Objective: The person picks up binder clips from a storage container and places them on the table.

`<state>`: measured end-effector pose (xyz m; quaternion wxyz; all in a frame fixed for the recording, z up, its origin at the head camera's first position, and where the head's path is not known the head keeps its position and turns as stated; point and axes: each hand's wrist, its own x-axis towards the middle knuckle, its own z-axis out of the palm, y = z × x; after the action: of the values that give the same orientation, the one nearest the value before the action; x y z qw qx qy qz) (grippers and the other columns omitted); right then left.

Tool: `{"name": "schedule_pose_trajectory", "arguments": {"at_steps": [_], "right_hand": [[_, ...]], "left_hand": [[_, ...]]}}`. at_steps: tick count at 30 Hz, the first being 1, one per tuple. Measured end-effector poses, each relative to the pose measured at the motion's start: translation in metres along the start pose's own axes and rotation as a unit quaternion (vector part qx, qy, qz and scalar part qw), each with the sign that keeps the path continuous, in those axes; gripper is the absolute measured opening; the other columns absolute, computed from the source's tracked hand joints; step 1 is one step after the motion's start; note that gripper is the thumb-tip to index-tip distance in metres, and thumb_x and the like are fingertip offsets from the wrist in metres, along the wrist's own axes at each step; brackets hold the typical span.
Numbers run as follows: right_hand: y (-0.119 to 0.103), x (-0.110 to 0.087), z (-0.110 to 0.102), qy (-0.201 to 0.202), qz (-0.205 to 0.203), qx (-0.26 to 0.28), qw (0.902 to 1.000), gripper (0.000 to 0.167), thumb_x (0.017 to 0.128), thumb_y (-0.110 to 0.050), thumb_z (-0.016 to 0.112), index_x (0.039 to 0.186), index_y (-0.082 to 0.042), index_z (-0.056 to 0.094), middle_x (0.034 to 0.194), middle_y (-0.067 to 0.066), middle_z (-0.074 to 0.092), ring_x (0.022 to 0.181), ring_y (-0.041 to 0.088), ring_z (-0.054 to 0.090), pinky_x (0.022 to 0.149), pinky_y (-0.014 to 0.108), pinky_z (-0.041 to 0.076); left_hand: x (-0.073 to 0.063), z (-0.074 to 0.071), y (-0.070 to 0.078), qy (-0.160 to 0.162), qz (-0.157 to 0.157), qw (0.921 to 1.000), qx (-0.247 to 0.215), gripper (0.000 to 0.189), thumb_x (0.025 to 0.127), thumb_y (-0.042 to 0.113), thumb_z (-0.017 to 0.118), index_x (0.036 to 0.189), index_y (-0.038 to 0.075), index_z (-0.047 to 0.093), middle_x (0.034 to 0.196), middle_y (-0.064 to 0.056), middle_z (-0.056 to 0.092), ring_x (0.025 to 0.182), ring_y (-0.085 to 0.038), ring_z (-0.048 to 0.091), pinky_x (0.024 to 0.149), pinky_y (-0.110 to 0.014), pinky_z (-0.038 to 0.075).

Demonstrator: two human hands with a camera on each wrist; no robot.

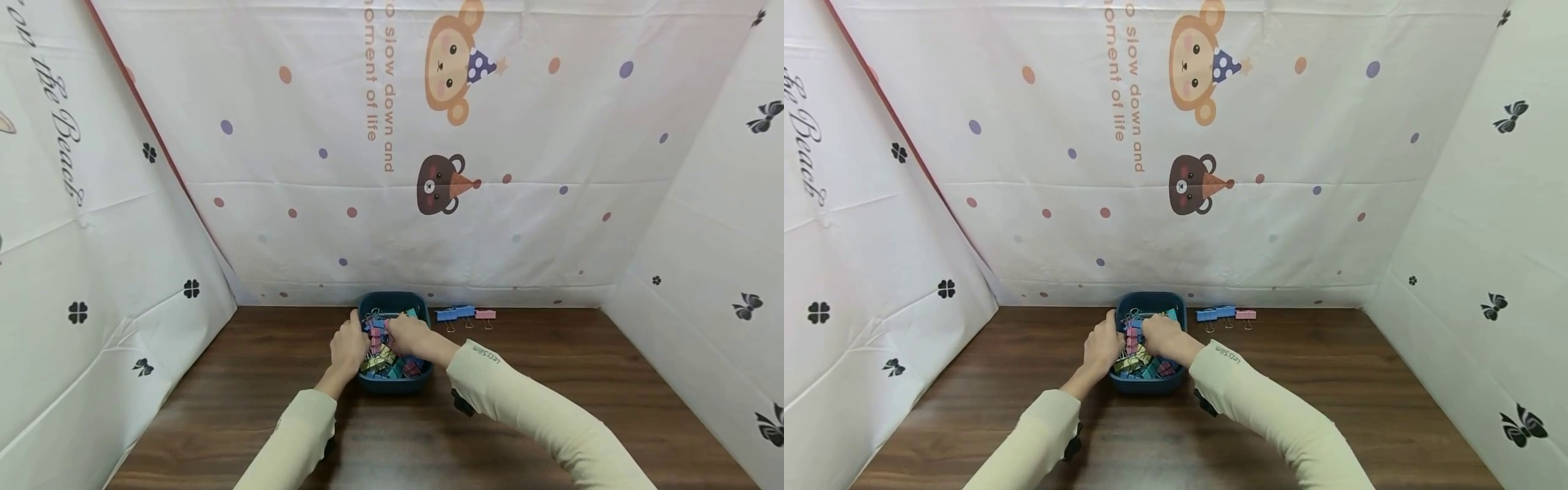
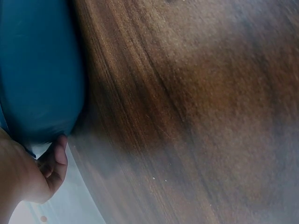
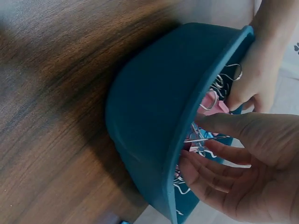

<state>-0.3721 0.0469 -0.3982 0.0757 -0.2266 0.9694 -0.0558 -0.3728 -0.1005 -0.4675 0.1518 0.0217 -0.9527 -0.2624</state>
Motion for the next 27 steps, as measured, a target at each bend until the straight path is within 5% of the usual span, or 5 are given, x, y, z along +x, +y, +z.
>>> {"name": "schedule_pose_trajectory", "arguments": {"at_steps": [2,5,12,21,27], "right_hand": [[-0.0009,0.0011,0.0018,-0.002,0.008,-0.017,0.9998,0.012,0.094,-0.015,0.072,0.102,-0.008,0.067,0.089,0.01,0.065,0.06,0.016,0.052,0.053,0.03,0.045],[-0.0019,0.0017,0.0036,-0.001,0.019,-0.036,0.9992,0.035,0.092,-0.02,0.075,0.123,-0.007,0.064,0.112,0.014,0.069,0.075,0.02,0.063,0.064,0.036,0.056],[-0.0019,0.0015,0.0086,-0.004,0.019,-0.066,0.9977,0.051,0.091,-0.024,0.078,0.138,-0.011,0.063,0.129,0.015,0.066,0.068,0.017,0.058,0.062,0.035,0.055],[-0.0006,-0.0027,0.0093,0.02,-0.018,-0.056,0.9981,0.056,0.094,-0.011,0.072,0.147,-0.005,0.054,0.094,0.011,0.069,0.053,0.012,0.048,0.047,0.025,0.038],[0.0001,-0.0056,0.005,0.024,-0.038,-0.042,0.9981,0.044,0.093,-0.009,0.072,0.136,-0.003,0.063,0.069,0.006,0.059,0.049,0.011,0.045,0.046,0.023,0.035]], "left_hand": [[0.0,0.0,-0.0003,0.001,0.002,1.0,0.0,0.048,0.094,0.009,0.067,0.138,-0.002,0.05,0.098,-0.021,0.069,0.076,-0.034,0.069,0.069,-0.05,0.059],[0.0,0.001,-0.0007,-0.001,0.002,1.0,0.002,0.05,0.094,0.009,0.067,0.14,-0.002,0.05,0.099,-0.02,0.069,0.076,-0.033,0.069,0.069,-0.05,0.059],[-0.0001,0.0027,0.0014,-0.004,0.002,1.0,-0.002,0.052,0.093,0.008,0.066,0.141,-0.001,0.049,0.097,-0.019,0.069,0.074,-0.03,0.068,0.07,-0.048,0.06],[0.0004,0.002,0.0011,-0.009,-0.008,0.9999,0.0,0.052,0.094,0.009,0.066,0.142,0.0,0.049,0.101,-0.02,0.07,0.078,-0.032,0.07,0.072,-0.049,0.06],[0.0007,0.0003,-0.0013,-0.009,-0.006,0.9999,-0.002,0.05,0.096,0.01,0.064,0.142,-0.001,0.049,0.1,-0.02,0.07,0.075,-0.031,0.069,0.07,-0.048,0.059]]}}
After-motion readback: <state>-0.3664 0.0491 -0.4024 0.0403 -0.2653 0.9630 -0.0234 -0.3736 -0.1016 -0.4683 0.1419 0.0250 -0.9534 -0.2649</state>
